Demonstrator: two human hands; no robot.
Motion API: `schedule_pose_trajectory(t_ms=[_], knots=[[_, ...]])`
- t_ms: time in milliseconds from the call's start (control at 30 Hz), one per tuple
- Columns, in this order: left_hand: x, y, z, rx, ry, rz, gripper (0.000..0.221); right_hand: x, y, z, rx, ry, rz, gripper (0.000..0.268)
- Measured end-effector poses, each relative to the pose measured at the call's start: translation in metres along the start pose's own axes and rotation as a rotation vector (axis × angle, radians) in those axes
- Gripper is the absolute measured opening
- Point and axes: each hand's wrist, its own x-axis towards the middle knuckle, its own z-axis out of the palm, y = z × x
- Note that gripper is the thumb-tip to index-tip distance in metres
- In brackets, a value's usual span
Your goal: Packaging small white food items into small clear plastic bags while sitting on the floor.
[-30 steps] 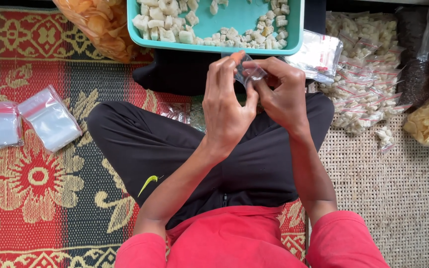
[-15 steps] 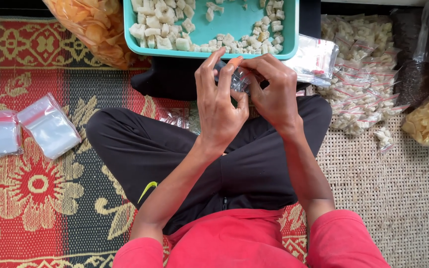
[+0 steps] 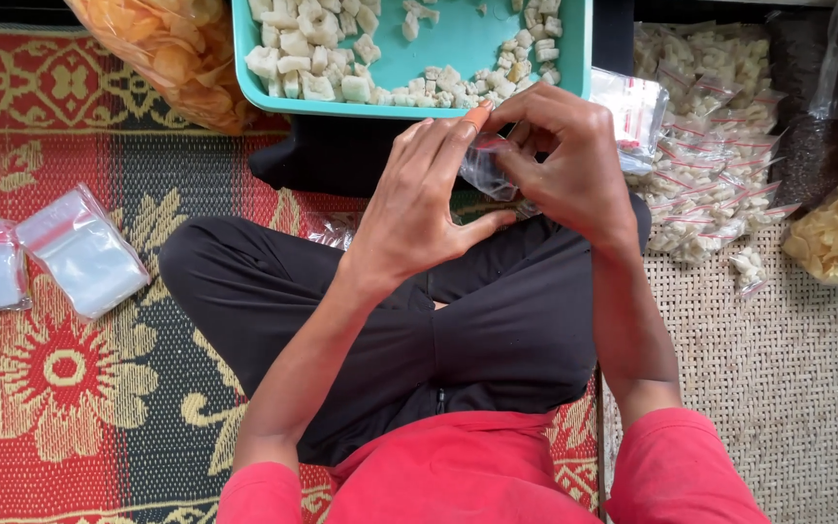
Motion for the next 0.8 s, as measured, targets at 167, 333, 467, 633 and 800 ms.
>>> schedule_pose_trajectory(t_ms=[167,333,467,633,800], knots=[[0.004,-0.009,0.017,0.134,0.109,-0.02,0.091,0.01,-0.007,0.005,0.077,-0.033,0.126,0.022],[0.012,-0.02,0.024,0.119,0.297,-0.007,0.065,0.018,-0.01,0.012,0.147,-0.023,0.138,0.024],[0.013,-0.03,0.019,0.072,0.383,-0.024,0.042,0.017,-0.022,0.011,0.053,0.044,-0.05,0.02],[0.012,-0.033,0.011,0.072,0.393,-0.061,0.049,0.019,-0.038,0.022,-0.259,-0.03,-0.269,0.029],[0.014,-0.026,-0.001,-0.023,0.427,-0.134,0.04,0.027,-0.032,0.035,-0.274,-0.073,-0.256,0.022]])
